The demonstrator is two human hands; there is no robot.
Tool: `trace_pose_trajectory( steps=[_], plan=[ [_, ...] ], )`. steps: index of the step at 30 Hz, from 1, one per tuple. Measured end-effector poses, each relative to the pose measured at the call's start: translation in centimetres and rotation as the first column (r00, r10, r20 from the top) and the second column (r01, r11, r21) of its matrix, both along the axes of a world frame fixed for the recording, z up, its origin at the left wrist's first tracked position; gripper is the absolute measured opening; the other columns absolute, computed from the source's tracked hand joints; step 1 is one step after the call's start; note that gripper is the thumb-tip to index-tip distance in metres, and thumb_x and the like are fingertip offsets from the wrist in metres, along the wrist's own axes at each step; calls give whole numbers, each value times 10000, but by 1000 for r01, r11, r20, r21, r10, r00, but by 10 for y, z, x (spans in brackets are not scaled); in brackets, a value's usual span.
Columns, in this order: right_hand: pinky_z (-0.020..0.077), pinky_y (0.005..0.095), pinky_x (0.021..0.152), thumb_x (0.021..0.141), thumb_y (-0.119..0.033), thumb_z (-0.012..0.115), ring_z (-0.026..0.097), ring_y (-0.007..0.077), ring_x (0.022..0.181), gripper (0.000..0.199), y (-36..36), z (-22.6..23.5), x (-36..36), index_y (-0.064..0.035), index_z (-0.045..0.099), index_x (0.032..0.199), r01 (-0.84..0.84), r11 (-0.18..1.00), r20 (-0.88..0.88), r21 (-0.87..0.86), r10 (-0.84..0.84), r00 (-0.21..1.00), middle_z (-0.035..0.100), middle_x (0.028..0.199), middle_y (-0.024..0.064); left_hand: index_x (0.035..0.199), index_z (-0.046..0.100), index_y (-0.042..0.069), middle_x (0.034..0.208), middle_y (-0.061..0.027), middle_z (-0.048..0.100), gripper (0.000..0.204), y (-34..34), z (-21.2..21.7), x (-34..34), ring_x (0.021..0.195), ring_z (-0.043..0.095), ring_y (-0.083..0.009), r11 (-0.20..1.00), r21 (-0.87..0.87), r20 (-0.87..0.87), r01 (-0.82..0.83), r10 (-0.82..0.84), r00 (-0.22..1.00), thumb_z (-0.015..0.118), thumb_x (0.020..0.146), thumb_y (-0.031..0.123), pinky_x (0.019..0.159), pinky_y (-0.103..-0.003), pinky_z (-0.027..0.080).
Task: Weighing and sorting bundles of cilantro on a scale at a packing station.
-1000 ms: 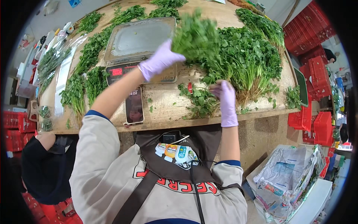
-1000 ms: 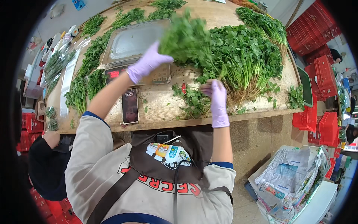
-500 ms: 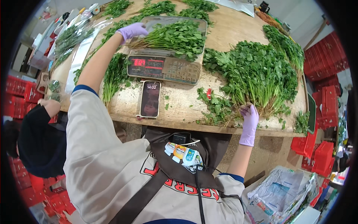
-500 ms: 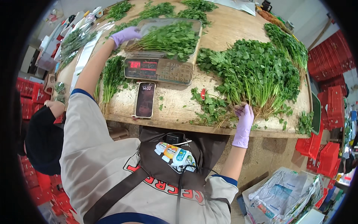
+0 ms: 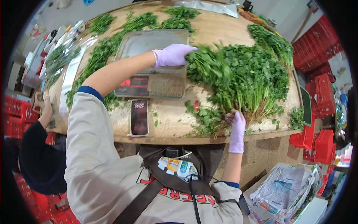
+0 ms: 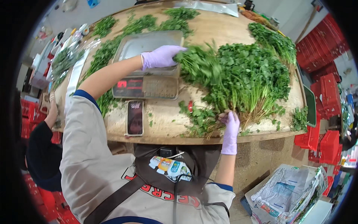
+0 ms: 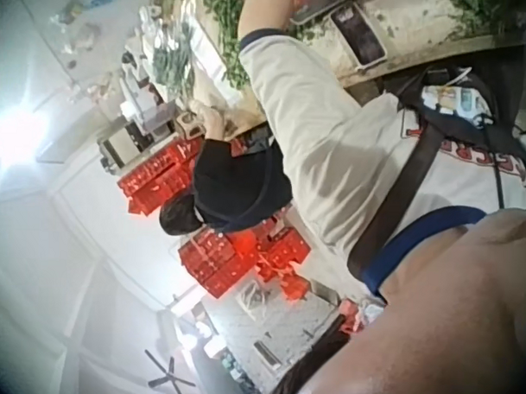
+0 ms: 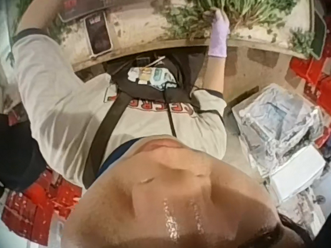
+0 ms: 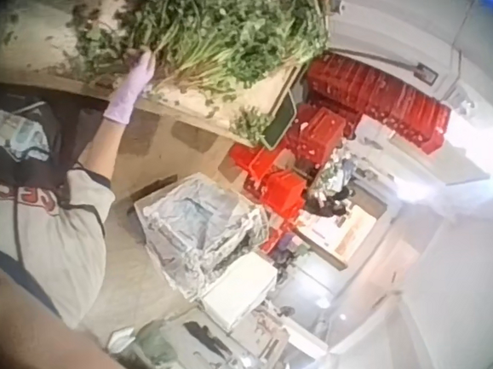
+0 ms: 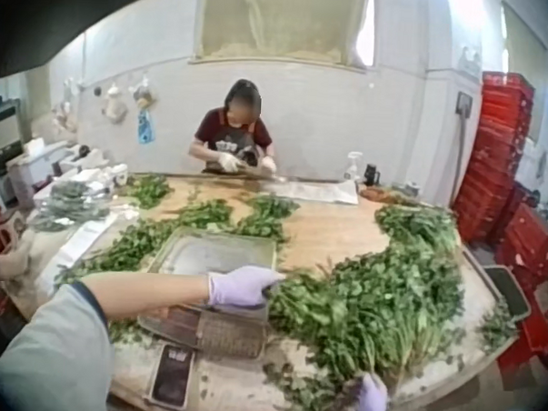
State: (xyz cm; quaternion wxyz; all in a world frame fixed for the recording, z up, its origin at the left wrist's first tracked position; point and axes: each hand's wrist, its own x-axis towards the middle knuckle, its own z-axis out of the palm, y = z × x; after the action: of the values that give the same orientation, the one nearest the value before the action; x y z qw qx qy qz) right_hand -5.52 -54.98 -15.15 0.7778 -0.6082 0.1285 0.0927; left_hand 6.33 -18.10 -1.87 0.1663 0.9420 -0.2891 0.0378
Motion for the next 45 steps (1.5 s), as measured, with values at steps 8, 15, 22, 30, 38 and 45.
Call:
trace_pose_trajectory(
  steps=[8, 15, 22, 30, 38, 45],
  plan=[
    [322, 185, 485, 902, -158, 480, 388, 56, 543, 243, 4, 2, -2, -1, 483, 1088, 223, 953, 54, -204, -216, 975, 458, 681, -14, 1306, 408, 169, 1134, -151, 545, 600, -67, 105, 178, 1076, 509, -316, 804, 404, 754, -437, -22, 657, 618, 752, 74, 911, -376, 412],
    [479, 407, 575, 705, -367, 698, 610, 326, 586, 450, 2, 24, -9, -46, 512, 960, 202, 121, 222, -972, 189, 957, 610, 628, 146, 1275, 445, 72, 1228, -153, 512, 476, -91, 38, 144, 1135, 485, -285, 978, -183, 213, -104, 143, 967, 556, 823, 173, 984, -323, 367],
    [484, 390, 556, 679, -396, 713, 612, 302, 573, 434, 3, 23, 2, -53, 502, 842, 3, -31, -6, -1000, 288, 958, 606, 607, 117, 1040, 619, 32, 970, -72, 634, 220, -137, -48, -51, 908, 599, -145, 602, -752, -545, -270, -337, 767, 558, 833, 69, 814, -272, 494],
    [480, 379, 584, 731, -426, 643, 638, 289, 645, 414, 8, 19, 5, -59, 504, 862, -95, -206, -142, -974, 222, 965, 636, 695, 122, 1041, 595, 10, 907, -59, 639, 219, -172, -96, -146, 832, 607, -126, 394, -668, -741, -631, -433, 513, 516, 861, 106, 784, -262, 480],
    [445, 373, 587, 817, -304, 553, 577, 333, 618, 288, 38, 79, -5, -24, 608, 856, 35, 822, 333, -568, 191, 923, 607, 678, 157, 1021, 538, 68, 939, -93, 625, 467, -181, -88, -133, 867, 596, -210, -19, -413, -735, -910, -584, 346, 556, 831, 494, 809, -349, 480],
    [425, 321, 628, 877, -393, 518, 542, 254, 633, 425, 65, 63, -29, 26, 588, 863, -138, 698, 153, -703, 338, 929, 576, 685, 150, 976, 608, 29, 880, -96, 640, 246, -164, -103, -110, 722, 620, -194, -143, -217, -730, -966, -633, 258, 614, 843, 235, 657, -310, 529]
  ],
)
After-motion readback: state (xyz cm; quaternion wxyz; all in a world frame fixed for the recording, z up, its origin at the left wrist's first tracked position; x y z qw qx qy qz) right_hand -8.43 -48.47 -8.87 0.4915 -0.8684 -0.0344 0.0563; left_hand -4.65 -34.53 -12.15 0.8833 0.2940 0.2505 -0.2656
